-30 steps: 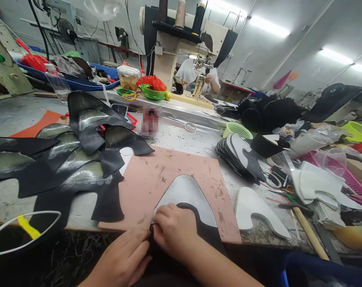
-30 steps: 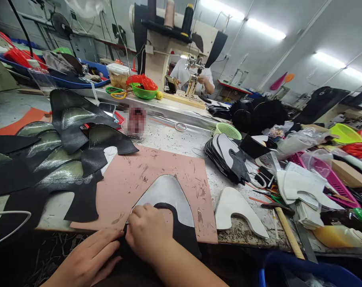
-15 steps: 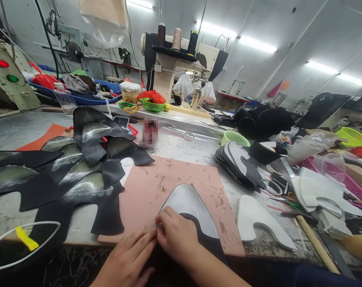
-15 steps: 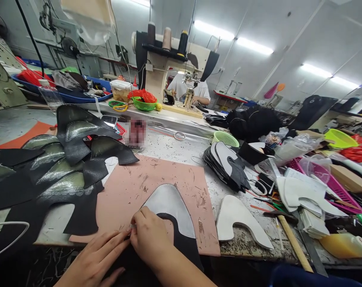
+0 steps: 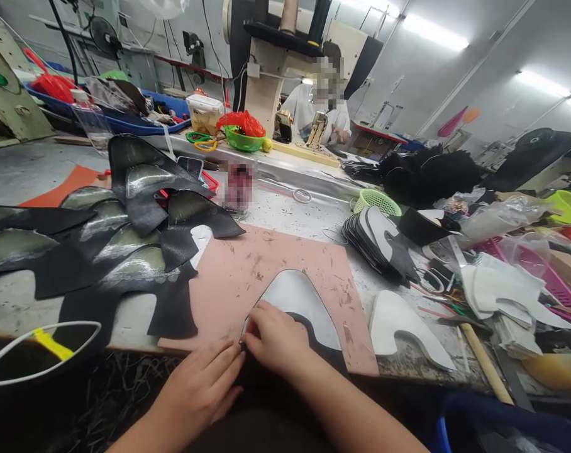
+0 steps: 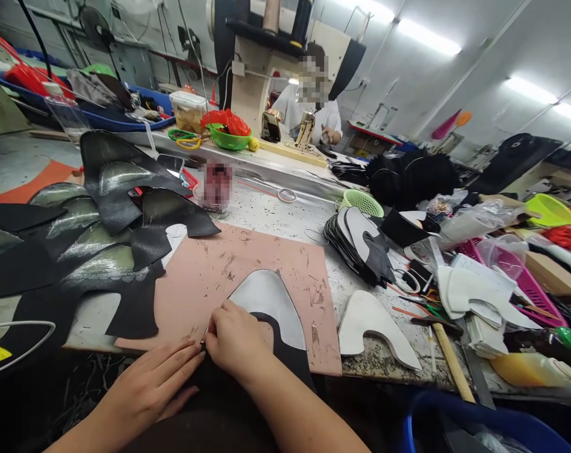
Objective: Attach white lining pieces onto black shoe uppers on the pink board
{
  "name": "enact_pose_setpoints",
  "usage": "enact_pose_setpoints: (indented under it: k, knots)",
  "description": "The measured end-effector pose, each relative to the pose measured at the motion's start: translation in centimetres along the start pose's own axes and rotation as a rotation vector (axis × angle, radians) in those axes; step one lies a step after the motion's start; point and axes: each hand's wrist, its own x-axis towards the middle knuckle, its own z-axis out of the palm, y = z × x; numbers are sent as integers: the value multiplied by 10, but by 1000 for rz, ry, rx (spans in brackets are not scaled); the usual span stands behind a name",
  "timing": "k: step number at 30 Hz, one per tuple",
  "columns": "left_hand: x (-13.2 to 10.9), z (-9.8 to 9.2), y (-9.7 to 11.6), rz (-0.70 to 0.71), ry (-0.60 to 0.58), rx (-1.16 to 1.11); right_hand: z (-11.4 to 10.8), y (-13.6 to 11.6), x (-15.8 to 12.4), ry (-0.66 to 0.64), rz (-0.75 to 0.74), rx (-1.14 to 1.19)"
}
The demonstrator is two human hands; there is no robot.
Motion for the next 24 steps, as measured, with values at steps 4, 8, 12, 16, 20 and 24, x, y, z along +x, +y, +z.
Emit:
enact_pose_setpoints:
  k: [4,8,12,16,20,24]
  knots:
    - [1,-3,-1,32,-25,17,4,4,-2,48,108,55]
    - [-1,-3,-2,33,-12,17,6,2,-8,68,20,40]
    - [-4,-1,-3,27,-20,15,5,-4,-9,106,-27,-33]
    - [-7,0,-3,38,-31,15,1,-7,-5,48,-8,-49]
    - [-7,0,-4,35,-26,14,-1,-8,-4,34,-7,-35]
    - [-8,2,-4,39,-12,-3,4,-7,-5,63,-24,-65]
